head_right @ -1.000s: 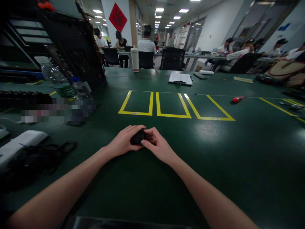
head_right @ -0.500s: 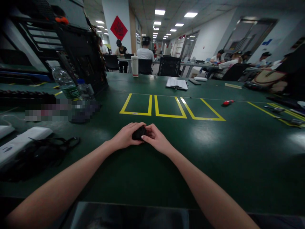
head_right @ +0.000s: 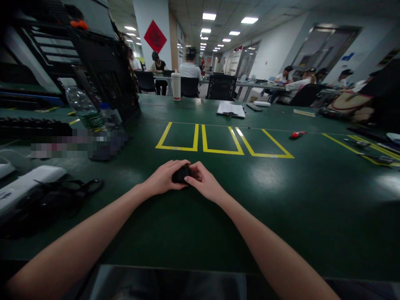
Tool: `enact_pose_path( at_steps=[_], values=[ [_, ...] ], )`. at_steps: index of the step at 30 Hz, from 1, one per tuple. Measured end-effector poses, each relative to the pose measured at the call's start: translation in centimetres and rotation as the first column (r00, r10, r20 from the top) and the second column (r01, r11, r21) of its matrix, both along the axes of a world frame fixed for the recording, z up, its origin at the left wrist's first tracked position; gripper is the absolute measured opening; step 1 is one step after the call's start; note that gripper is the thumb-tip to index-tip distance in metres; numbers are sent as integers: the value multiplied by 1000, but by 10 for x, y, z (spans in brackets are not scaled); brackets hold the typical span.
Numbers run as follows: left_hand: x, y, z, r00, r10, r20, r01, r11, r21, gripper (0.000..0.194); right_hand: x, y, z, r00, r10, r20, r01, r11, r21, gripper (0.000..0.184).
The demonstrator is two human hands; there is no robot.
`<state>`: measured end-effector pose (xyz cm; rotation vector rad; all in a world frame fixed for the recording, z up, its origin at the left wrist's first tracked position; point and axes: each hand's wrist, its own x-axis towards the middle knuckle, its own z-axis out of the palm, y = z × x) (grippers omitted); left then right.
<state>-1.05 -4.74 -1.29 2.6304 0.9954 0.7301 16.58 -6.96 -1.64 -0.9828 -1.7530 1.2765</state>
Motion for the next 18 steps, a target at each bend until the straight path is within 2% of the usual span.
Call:
enact_pose_path(
  at_steps=[5, 9, 15, 18],
  values=[
    [0, -1, 2, 1000, -7, -7, 7, 1000, 2, 64, -1, 2, -5, 998, -59, 16, 59, 998, 12, 19],
    [0, -1, 1, 1000, 4, -1, -4, 1000, -5, 64, -2, 4, -7, 995, -95, 39, 95, 995, 10, 23],
    [0, 0, 0, 1000, 3, 11, -3, 1000, -7, 63, 1, -2, 3, 1000, -9, 16, 9, 1000, -10, 25],
    [0, 0, 0, 1000, -3, 11, 3, 1000, -2, 63, 1, -2, 2, 1000, -3, -15, 3, 1000, -6, 23]
  ],
)
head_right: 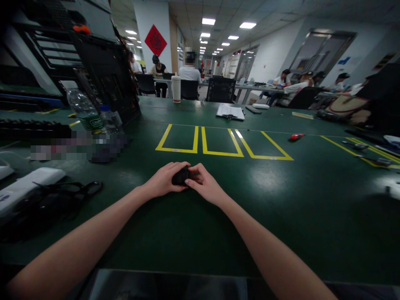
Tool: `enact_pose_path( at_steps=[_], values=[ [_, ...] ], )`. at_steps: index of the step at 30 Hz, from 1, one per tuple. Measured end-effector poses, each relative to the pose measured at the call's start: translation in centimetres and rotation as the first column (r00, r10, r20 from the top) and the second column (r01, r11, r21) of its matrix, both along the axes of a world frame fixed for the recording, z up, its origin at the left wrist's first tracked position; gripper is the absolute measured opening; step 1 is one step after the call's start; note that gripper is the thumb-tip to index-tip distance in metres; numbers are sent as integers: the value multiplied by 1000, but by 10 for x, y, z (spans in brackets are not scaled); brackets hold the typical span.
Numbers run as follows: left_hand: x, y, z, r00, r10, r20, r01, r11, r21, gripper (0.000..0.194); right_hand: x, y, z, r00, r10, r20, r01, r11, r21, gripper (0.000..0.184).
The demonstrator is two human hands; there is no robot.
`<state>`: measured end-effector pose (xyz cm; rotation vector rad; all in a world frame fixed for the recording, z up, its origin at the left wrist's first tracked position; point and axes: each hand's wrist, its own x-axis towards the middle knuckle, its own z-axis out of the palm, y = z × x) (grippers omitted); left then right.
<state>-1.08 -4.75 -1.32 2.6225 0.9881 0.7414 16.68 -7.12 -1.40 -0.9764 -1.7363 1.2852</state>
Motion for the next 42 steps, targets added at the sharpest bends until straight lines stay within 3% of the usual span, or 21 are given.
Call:
enact_pose_path(
  at_steps=[3, 7, 15, 19, 23, 30, 37, 42],
  values=[
    [0, 0, -1, 1000, 2, 0, -2, 1000, 8, 64, -1, 4, -6, 998, -58, 4, 58, 998, 21, 17],
    [1, 1, -1, 1000, 8, 1, -8, 1000, 2, 65, -2, 8, -10, 991, -133, 36, 131, 991, 35, 24],
    [1, -1, 1, 1000, 8, -2, -8, 1000, -1, 63, 0, -1, 4, 1000, 25, -6, -25, 1000, 7, 25],
    [1, 0, 1, 1000, 8, -10, -8, 1000, -2, 64, -2, 0, 0, 999, -36, -2, 36, 999, 3, 19],
    [1, 0, 1, 1000, 8, -2, -8, 1000, 2, 64, -2, 4, -5, 994, -103, 30, 103, 995, 6, 25],
    [1, -1, 2, 1000, 1, -3, -1, 1000, 3, 62, 0, 3, -3, 1000, 1, -17, -1, 1000, -4, 27],
    [1, 0, 1, 1000, 7, -8, -7, 1000, -7, 64, -2, 9, -12, 997, -76, -19, 76, 997, -4, 22],
    [1, 0, 1, 1000, 13, -3, -13, 999, -35, 63, 0, 5, -4, 998, -62, 6, 62, 997, -52, 28]
  ],
)
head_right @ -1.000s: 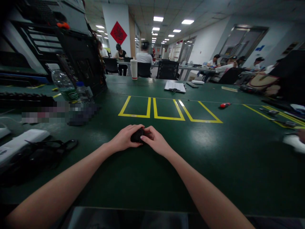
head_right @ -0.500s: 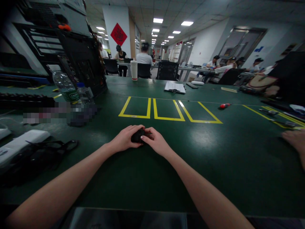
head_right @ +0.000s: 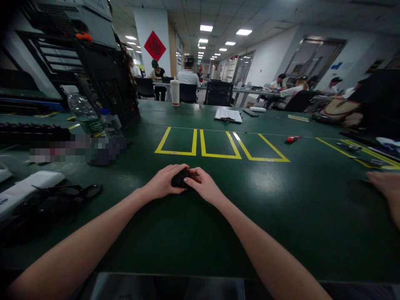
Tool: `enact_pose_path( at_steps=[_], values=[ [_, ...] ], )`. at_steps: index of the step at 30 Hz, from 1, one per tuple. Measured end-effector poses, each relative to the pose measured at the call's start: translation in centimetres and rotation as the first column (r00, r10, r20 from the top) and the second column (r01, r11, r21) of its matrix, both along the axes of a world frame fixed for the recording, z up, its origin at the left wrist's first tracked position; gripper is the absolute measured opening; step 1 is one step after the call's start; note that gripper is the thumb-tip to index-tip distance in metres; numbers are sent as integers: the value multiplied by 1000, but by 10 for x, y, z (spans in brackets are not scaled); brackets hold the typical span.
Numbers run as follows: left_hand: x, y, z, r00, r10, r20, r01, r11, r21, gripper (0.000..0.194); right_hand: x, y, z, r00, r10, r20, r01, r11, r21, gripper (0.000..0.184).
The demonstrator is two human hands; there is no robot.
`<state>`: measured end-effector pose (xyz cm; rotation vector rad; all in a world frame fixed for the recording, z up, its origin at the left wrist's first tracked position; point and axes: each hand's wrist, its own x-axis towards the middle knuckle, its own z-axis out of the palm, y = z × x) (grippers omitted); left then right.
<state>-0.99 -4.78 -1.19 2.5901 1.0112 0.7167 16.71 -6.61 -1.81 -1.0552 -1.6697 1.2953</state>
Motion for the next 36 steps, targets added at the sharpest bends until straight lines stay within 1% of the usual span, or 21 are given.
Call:
enact_pose_path(
  at_steps=[3, 5, 9, 11, 13, 16, 19, 24, 27, 29, 31, 34, 36],
  values=[
    [0, 1, -1, 1000, 1, -2, -1, 1000, 0, 63, 1, -4, 5, 999, 44, -19, -43, 999, 21, 30],
    [1, 1, -1, 1000, 2, -4, -2, 1000, 5, 63, 1, -5, 5, 998, 51, -41, -49, 998, 36, 29],
    [1, 1, -2, 1000, 8, 0, -8, 1000, 11, 64, 0, -1, -2, 999, 2, -49, 0, 999, 36, 21],
    [0, 1, -1, 1000, 5, 3, -5, 1000, 12, 64, -1, 2, -5, 999, -32, -43, 33, 999, 32, 24],
    [0, 0, -1, 1000, 1, 0, -1, 1000, 12, 64, 0, 3, -5, 999, -37, -26, 37, 999, 14, 27],
    [0, 1, -2, 1000, -2, 0, 2, 1000, 11, 63, 2, 1, -1, 1000, 22, -12, -22, 1000, 8, 27],
    [0, 2, -3, 1000, -1, 2, 1, 1000, 8, 63, 2, -2, 2, 996, 65, -55, -64, 997, 33, 27],
    [1, 2, -3, 1000, 6, -2, -6, 1000, 23, 64, -1, 0, -4, 997, 4, -79, 0, 998, 56, 21],
    [1, 2, -2, 1000, 1, -4, -1, 1000, 22, 64, -2, 3, -8, 999, -42, -34, 44, 997, 57, 25],
    [1, 2, -3, 1000, 3, -6, -3, 1000, 19, 63, -1, 4, -8, 999, -49, 12, 49, 998, 48, 28],
    [1, 2, -3, 1000, 6, -10, -6, 1000, 17, 63, 0, 4, -6, 999, -16, 37, 14, 999, 36, 28],
    [2, 2, -3, 1000, 10, -17, -10, 1000, 9, 62, 2, 1, -2, 999, 45, 20, -46, 998, 43, 28],
    [3, 1, -3, 1000, 12, -17, -12, 1000, -4, 61, 2, 0, -2, 999, 50, 1, -50, 997, 54, 29]
  ],
)
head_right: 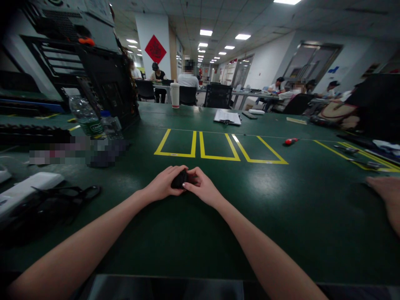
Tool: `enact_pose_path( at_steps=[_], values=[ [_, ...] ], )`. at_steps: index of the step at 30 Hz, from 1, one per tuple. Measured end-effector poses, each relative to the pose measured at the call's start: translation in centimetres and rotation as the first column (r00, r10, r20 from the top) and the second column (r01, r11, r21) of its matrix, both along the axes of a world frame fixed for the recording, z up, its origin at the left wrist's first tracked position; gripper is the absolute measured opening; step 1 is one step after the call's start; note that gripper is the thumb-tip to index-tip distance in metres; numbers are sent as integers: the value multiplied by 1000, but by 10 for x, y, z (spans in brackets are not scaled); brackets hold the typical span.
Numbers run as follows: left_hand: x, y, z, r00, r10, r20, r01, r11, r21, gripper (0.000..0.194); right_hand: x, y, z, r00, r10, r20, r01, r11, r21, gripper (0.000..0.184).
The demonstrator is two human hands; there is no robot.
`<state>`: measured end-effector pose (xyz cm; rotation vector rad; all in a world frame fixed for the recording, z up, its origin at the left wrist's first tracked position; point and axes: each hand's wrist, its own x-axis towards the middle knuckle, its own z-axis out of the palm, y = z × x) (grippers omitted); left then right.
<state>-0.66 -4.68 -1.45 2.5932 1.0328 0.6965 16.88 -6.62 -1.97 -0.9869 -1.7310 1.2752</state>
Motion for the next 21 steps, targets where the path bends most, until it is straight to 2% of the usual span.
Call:
enact_pose_path(
  at_steps=[7, 16, 21],
  values=[
    [2, -3, 1, 1000, 26, -16, -26, 999, -32, 56, -3, 2, -4, 997, -78, 6, 78, 997, -4, 23],
    [4, -1, -2, 998, 50, -39, -50, 999, 17, 55, -2, 1, -2, 997, -32, -69, 33, 999, 7, 26],
    [3, -2, 0, 998, 31, -45, -31, 1000, -1, 55, -1, 3, -2, 999, -50, -7, 49, 998, -30, 32]
  ],
)
